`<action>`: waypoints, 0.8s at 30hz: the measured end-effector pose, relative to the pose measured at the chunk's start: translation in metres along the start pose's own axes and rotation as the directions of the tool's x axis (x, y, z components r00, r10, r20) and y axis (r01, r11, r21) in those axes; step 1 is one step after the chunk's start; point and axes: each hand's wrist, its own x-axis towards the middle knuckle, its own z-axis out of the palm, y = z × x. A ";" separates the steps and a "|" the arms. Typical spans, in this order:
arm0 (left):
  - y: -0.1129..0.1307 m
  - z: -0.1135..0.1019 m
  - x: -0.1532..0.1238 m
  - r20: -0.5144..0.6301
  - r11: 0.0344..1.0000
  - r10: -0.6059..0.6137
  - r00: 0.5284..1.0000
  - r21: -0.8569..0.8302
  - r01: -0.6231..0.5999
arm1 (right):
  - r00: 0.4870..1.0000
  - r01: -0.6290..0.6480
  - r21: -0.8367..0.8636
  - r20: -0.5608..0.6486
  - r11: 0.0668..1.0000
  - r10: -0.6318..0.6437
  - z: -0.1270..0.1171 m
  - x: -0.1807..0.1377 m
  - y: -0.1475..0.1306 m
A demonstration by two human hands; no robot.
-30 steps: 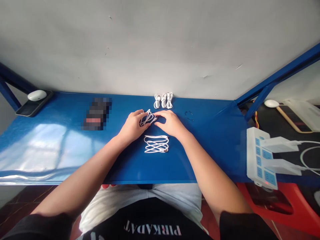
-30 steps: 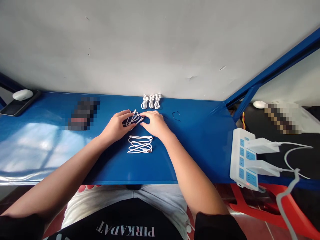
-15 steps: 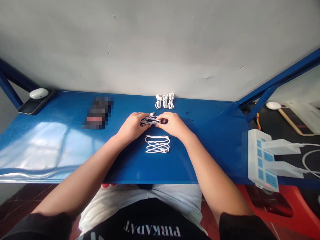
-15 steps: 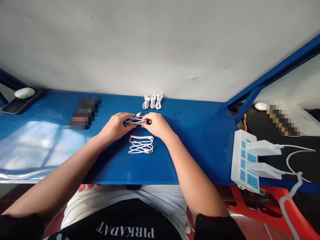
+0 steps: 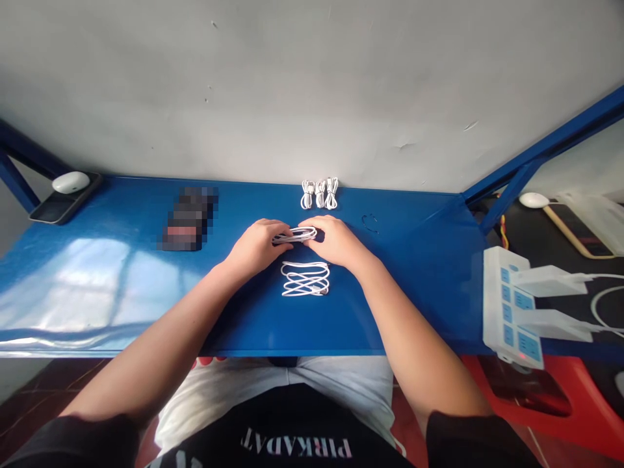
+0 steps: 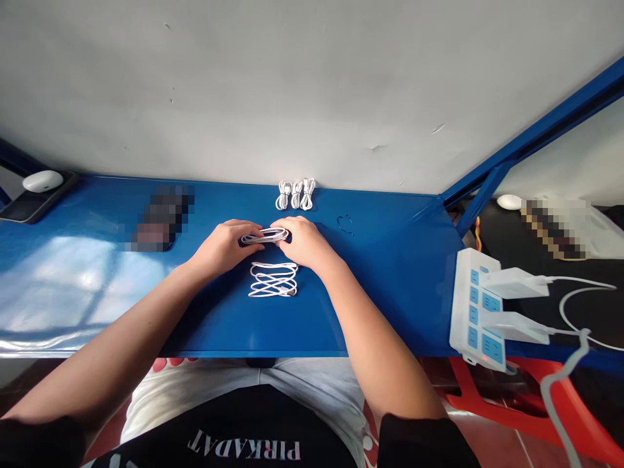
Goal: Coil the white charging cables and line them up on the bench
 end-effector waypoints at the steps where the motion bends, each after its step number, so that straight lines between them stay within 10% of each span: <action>1: 0.001 -0.001 0.000 -0.003 1.000 -0.012 1.000 -0.003 0.012 | 1.000 -0.008 0.009 -0.012 1.000 0.008 0.000 0.000 0.000; 24: 0.017 -0.008 -0.001 0.054 0.987 -0.154 0.987 -0.046 0.156 | 0.988 -0.128 0.166 0.103 0.978 0.112 -0.010 -0.006 -0.004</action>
